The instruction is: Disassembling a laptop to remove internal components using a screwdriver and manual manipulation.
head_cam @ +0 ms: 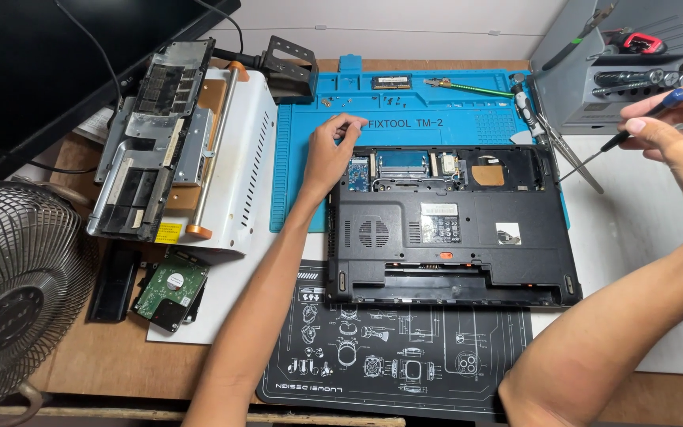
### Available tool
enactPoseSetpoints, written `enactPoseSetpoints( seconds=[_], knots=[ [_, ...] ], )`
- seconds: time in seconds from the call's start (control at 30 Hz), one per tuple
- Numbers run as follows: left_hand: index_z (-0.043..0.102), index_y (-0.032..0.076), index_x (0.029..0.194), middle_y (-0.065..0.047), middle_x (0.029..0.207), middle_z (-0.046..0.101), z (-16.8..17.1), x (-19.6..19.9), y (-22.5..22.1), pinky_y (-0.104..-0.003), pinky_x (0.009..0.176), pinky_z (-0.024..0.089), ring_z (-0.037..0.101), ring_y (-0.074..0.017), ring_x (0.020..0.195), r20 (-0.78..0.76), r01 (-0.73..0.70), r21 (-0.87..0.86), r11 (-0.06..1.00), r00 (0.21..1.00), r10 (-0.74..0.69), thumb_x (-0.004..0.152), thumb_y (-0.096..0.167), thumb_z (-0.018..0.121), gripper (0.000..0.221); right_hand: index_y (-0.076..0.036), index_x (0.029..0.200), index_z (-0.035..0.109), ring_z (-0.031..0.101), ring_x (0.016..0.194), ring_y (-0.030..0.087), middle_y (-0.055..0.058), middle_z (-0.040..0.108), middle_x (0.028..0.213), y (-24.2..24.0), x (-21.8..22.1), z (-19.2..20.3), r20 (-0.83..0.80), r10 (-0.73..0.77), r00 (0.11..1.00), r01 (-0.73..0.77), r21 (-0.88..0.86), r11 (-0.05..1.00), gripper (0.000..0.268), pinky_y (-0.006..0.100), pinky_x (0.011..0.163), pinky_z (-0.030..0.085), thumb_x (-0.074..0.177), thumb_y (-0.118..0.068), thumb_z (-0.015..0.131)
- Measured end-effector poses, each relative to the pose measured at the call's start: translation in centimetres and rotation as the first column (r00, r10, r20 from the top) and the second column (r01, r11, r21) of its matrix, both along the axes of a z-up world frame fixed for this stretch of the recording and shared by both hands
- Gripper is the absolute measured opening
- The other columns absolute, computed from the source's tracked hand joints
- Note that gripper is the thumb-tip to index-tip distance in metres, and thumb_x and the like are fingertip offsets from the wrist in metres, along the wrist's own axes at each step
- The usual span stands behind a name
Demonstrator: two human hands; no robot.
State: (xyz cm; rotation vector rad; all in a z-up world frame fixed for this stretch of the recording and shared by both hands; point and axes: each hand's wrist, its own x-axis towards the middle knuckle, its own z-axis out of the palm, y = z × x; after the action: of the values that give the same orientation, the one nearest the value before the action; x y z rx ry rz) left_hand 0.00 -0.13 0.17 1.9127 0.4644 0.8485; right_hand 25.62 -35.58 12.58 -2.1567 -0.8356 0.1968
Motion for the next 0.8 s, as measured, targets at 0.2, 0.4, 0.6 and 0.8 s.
enactPoseSetpoints(
  seconds=[0.2, 0.4, 0.6, 0.8],
  knots=[
    [0.076, 0.010, 0.104, -0.005, 0.105, 0.077, 0.0, 0.0, 0.0, -0.029, 0.082, 0.055, 0.069, -0.0161, 0.092, -0.010, -0.006, -0.008, 1.000, 1.000, 0.005, 0.101, 0.021, 0.053, 0.026, -0.010, 0.127, 0.067, 0.071, 0.097, 0.024, 0.011, 0.069, 0.113, 0.1, 0.0, 0.1, -0.009, -0.008, 1.000, 0.008, -0.007, 1.000, 0.012, 0.037, 0.091, 0.050, 0.115, -0.012, 0.064],
    [0.075, 0.010, 0.102, -0.006, 0.106, 0.077, -0.1, 0.0, 0.0, -0.030, 0.083, 0.056, 0.070, -0.0169, 0.094, 0.000, -0.003, -0.009, 1.000, 1.000, 0.003, 0.101, 0.020, 0.053, 0.025, -0.011, 0.127, 0.067, 0.071, 0.097, 0.023, 0.010, 0.069, 0.114, 0.1, 0.0, 0.1, -0.021, -0.011, 1.000, 0.011, -0.007, 1.000, 0.013, 0.034, 0.090, 0.049, 0.115, -0.012, 0.064],
    [0.076, 0.010, 0.104, -0.005, 0.105, 0.077, 0.0, -0.2, -0.1, -0.030, 0.083, 0.054, 0.070, -0.0169, 0.095, 0.004, -0.002, -0.009, 1.000, 1.000, 0.002, 0.102, 0.021, 0.053, 0.025, -0.006, 0.129, 0.066, 0.072, 0.094, 0.032, 0.016, 0.070, 0.119, 0.0, 0.7, -0.5, 0.056, 0.009, 0.998, -0.005, -0.058, 0.998, 0.012, 0.043, 0.088, 0.050, 0.120, -0.013, 0.064],
    [0.076, 0.011, 0.103, -0.003, 0.105, 0.078, 0.5, -0.3, -0.1, -0.028, 0.082, 0.054, 0.069, -0.0141, 0.092, -0.007, -0.003, -0.060, 0.998, 1.000, 0.003, 0.100, 0.021, 0.053, 0.026, -0.005, 0.129, 0.067, 0.072, 0.094, 0.033, 0.017, 0.069, 0.117, -0.3, 1.6, -1.3, 0.082, 0.004, 0.997, 0.001, -0.053, 0.999, 0.009, 0.041, 0.087, 0.050, 0.122, -0.011, 0.064]
  ],
)
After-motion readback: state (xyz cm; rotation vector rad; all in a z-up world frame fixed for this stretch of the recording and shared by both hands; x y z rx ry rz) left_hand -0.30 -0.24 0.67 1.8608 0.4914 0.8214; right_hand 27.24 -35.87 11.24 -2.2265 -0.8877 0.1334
